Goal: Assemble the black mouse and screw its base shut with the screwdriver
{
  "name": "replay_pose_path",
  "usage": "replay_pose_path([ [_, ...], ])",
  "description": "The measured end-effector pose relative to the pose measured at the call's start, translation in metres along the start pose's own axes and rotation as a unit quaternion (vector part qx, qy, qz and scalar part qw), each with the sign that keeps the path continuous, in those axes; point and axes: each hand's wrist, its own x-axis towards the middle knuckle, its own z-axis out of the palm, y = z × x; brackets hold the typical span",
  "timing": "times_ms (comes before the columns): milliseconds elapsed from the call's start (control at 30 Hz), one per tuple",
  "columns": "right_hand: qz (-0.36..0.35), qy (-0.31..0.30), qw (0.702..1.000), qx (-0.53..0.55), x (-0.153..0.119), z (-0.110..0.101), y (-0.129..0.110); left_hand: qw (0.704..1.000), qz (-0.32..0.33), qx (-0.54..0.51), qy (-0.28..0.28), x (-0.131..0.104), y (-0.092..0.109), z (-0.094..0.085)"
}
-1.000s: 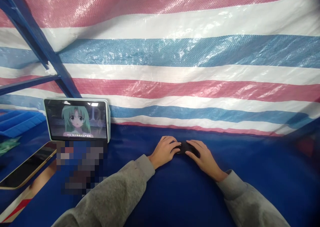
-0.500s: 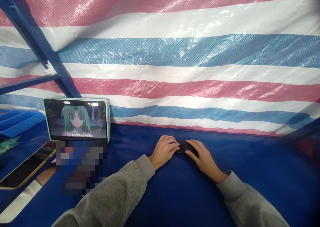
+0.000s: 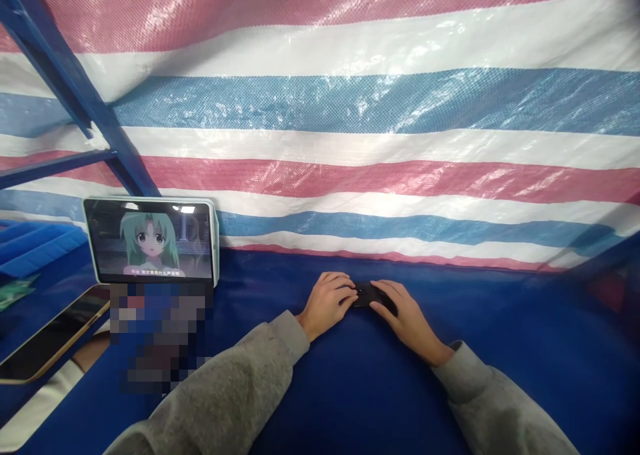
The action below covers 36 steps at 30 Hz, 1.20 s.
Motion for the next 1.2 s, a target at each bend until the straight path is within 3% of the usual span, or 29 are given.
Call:
replay_pose_path([
  [367, -0.004, -0.001, 1.0, 0.004, 0.0006, -0.0004, 0.0013, 0.998, -0.039, -0.015, -0.036, 0.0, -0.0004, -0.0003],
  [667, -0.004, -0.003, 1.0, 0.001, 0.001, -0.0028, -0.0023, 0.993, -0.011, 0.008, -0.116, 0.0, 0.0049, -0.0055],
  [1200, 0.0, -0.012, 1.0, -0.019, -0.0015, -0.0029, 0.0035, 0.995, -0.029, 0.008, -0.093, 0.0009, 0.0064, -0.0059],
])
